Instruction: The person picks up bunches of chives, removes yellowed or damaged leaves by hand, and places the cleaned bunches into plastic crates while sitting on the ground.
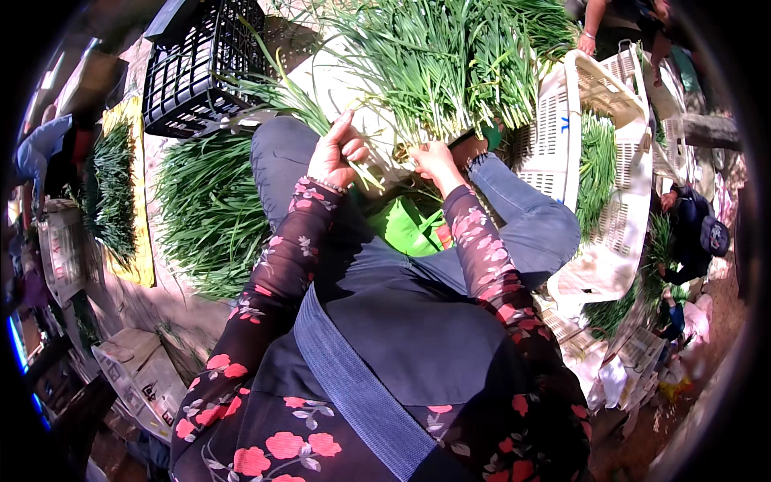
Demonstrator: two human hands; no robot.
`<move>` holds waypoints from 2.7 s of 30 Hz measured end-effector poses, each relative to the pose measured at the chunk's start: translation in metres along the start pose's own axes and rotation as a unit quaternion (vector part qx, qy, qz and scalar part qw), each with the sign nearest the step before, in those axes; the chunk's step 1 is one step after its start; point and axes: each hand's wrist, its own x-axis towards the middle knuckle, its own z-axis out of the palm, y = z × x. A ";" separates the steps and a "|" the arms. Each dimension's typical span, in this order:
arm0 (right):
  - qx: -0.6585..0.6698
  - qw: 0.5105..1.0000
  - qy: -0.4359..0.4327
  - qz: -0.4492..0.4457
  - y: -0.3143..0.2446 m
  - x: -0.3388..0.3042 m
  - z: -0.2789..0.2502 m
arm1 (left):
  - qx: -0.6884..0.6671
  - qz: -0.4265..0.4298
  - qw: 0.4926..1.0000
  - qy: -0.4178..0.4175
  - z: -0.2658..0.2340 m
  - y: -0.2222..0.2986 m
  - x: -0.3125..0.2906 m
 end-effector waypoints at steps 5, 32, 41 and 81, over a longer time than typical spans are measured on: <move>0.280 0.954 -0.102 0.040 -0.021 -0.052 -0.015 | 0.058 0.010 0.996 0.073 -0.001 -0.012 -0.009; -0.487 0.843 -0.153 -0.171 -0.013 -0.132 -0.077 | 0.089 0.028 0.992 0.088 -0.010 0.001 0.005; -0.287 0.896 0.023 -0.338 -0.064 -0.064 -0.036 | 0.101 -0.048 0.991 0.079 -0.014 0.003 0.001; -0.117 0.856 0.159 -0.477 -0.056 -0.098 -0.042 | 0.099 -0.140 0.985 0.035 -0.002 -0.060 0.065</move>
